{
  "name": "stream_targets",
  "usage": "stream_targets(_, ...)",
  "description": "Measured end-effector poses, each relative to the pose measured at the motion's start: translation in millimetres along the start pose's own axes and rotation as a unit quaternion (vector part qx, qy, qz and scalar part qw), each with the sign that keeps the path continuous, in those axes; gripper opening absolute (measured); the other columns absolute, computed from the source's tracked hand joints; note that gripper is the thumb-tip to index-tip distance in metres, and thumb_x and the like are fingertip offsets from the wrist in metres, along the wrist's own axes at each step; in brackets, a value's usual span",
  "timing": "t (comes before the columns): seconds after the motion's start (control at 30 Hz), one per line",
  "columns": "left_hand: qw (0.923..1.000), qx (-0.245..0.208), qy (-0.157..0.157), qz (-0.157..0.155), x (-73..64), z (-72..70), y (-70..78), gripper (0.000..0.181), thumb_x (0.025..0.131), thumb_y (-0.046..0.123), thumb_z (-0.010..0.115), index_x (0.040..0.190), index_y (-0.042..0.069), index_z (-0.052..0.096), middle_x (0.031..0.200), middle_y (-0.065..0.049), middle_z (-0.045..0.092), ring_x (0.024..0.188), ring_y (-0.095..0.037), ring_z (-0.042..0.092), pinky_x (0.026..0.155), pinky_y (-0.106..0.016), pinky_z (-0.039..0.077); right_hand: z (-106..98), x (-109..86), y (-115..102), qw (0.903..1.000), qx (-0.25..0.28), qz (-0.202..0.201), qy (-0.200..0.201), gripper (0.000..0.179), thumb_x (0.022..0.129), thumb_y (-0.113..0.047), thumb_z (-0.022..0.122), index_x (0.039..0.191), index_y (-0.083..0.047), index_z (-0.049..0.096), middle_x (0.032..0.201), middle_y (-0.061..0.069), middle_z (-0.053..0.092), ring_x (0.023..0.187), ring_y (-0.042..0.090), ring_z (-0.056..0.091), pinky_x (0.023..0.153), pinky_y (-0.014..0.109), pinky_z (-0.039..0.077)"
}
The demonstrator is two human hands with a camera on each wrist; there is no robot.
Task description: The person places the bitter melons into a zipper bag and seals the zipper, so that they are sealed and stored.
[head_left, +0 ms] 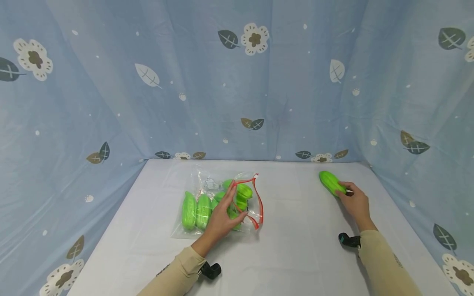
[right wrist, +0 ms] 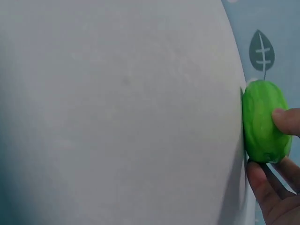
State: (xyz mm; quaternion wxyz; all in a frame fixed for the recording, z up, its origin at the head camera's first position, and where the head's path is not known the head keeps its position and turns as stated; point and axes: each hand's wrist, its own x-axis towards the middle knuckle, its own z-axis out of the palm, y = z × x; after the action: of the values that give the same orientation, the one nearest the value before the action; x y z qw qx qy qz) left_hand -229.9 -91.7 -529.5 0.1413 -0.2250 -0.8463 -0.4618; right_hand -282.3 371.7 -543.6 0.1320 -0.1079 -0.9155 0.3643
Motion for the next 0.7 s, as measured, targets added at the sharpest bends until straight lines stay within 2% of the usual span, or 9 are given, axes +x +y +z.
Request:
stream_targets(0.27, 1.0000, 0.000, 0.005, 0.006, 0.8, 0.8, -0.4, 0.094, 0.086, 0.018, 0.083, 0.162, 0.017, 0.028, 0.169, 0.006, 0.020, 0.149, -0.024, 0.031, 0.112, -0.053, 0.040, 3, -12.5, -10, 0.9996, -0.005, -0.015, -0.023, 0.043, 0.099, -0.026, 0.068, 0.137, -0.005, 0.061, 0.137, 0.030, 0.057, 0.113, 0.048, 0.061, 0.084, 0.055, 0.054)
stream_targets(0.5, 1.0000, -0.005, 0.005, 0.004, 0.6, 1.0, 0.3, 0.094, 0.085, 0.017, 0.083, 0.162, 0.017, 0.029, 0.169, 0.004, 0.021, 0.150, -0.024, 0.031, 0.112, -0.054, 0.040, 6, -25.2, -21, 0.9988, -0.003, -0.033, -0.037, 0.041, 0.098, -0.025, 0.070, 0.133, -0.006, 0.063, 0.134, 0.028, 0.059, 0.109, 0.045, 0.064, 0.079, 0.045, 0.056)
stream_targets(0.7, 1.0000, -0.001, 0.004, 0.005, 0.4, 1.2, -0.2, 0.094, 0.085, 0.018, 0.083, 0.162, 0.016, 0.028, 0.169, 0.006, 0.020, 0.150, -0.023, 0.031, 0.113, -0.053, 0.040, 11, -35.8, -29, 0.9977, 0.004, -0.044, -0.052, 0.041, 0.097, -0.023, 0.071, 0.133, -0.006, 0.063, 0.133, 0.029, 0.059, 0.109, 0.046, 0.064, 0.080, 0.047, 0.057)
